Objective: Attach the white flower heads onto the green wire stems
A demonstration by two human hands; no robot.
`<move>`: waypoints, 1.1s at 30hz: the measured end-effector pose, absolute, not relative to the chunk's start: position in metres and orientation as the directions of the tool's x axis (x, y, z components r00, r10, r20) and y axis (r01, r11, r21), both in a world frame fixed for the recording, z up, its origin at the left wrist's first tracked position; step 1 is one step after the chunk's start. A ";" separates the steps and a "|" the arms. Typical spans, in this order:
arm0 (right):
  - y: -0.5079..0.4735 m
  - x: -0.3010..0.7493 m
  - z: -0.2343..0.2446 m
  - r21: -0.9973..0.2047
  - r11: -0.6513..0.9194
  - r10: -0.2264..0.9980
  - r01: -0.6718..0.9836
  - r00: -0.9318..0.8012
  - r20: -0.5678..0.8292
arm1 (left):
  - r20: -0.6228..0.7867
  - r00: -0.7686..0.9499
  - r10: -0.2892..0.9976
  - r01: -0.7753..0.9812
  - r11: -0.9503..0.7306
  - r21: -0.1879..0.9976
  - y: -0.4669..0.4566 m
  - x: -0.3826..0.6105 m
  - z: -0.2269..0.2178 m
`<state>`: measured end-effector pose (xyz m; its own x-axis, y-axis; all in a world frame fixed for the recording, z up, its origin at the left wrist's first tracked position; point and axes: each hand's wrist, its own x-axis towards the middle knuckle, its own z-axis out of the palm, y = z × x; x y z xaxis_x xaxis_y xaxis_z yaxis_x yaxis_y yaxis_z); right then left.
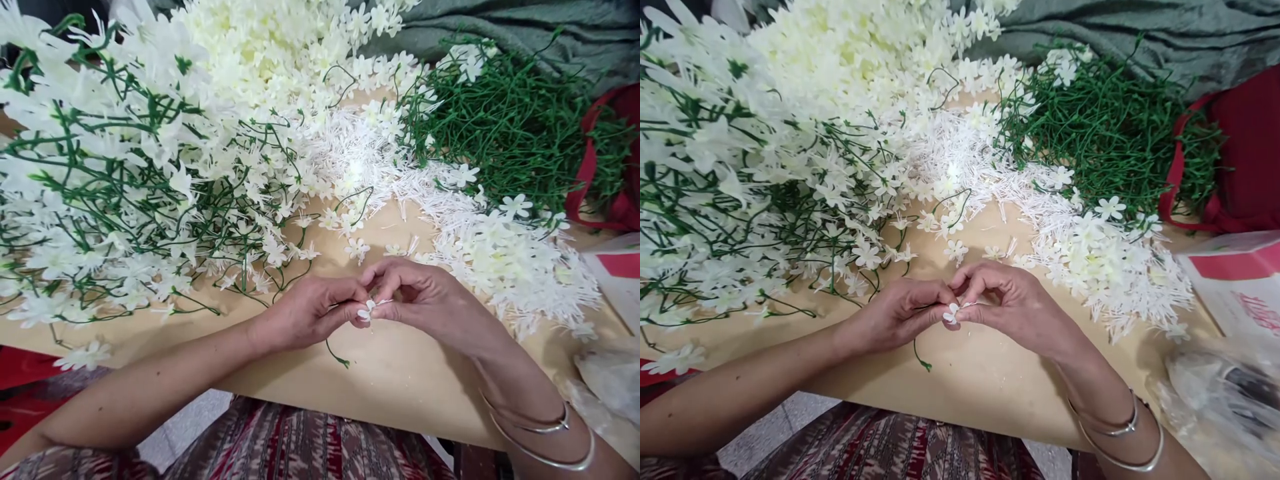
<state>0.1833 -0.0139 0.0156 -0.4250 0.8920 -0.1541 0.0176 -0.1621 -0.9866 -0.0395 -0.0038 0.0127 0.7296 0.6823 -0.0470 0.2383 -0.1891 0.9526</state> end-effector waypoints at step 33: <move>-0.028 0.181 0.029 -0.998 -0.004 0.999 0.057 0.043 -0.002 | 0.359 0.585 0.727 0.314 -0.611 0.726 0.010 -0.015 0.038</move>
